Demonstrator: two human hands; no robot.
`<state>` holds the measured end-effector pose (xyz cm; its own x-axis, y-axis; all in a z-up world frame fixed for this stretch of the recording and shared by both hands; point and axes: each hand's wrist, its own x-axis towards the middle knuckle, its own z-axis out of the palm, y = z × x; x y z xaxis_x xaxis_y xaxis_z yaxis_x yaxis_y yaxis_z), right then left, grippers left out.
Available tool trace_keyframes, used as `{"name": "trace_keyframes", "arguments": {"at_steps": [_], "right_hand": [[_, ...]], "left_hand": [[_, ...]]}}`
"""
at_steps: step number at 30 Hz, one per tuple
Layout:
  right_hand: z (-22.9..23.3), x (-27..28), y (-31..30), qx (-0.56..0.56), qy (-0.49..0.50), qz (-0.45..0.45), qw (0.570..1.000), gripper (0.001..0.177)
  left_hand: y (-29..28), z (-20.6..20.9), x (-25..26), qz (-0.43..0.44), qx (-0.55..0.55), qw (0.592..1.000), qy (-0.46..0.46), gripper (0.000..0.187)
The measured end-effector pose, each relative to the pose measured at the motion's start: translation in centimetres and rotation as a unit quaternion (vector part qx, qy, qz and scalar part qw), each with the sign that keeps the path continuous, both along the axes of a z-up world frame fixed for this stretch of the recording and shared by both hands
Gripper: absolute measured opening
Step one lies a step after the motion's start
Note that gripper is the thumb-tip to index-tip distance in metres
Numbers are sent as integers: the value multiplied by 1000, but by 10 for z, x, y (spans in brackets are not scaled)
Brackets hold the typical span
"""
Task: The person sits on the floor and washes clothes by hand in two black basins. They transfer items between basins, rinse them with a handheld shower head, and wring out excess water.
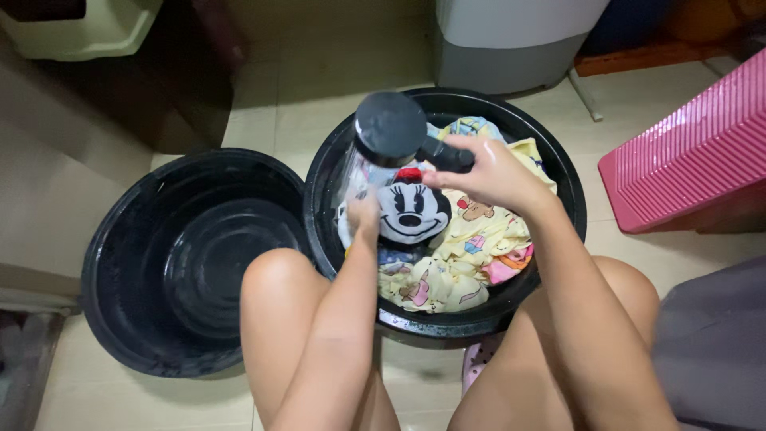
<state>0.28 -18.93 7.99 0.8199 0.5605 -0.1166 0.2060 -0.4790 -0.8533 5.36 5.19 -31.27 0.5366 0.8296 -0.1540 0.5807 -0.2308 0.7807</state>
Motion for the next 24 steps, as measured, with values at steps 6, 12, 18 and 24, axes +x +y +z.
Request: {"name": "trace_keyframes", "arguments": {"at_steps": [6, 12, 18, 24], "right_hand": [[3, -2, -3, -39, -35, 16, 999, 36], [-8, 5, -8, -64, -130, 26, 989, 38], [-10, 4, -9, -52, -143, 61, 986, 45], [-7, 0, -10, -118, -42, 87, 988, 46]], "left_hand": [[1, -28, 19, -73, -296, 935, -180, 66], [-14, -25, 29, -148, -31, 986, -68, 56], [-9, -34, 31, -96, -373, 874, -296, 58], [-45, -35, -26, 129, -335, 924, -128, 62]]}}
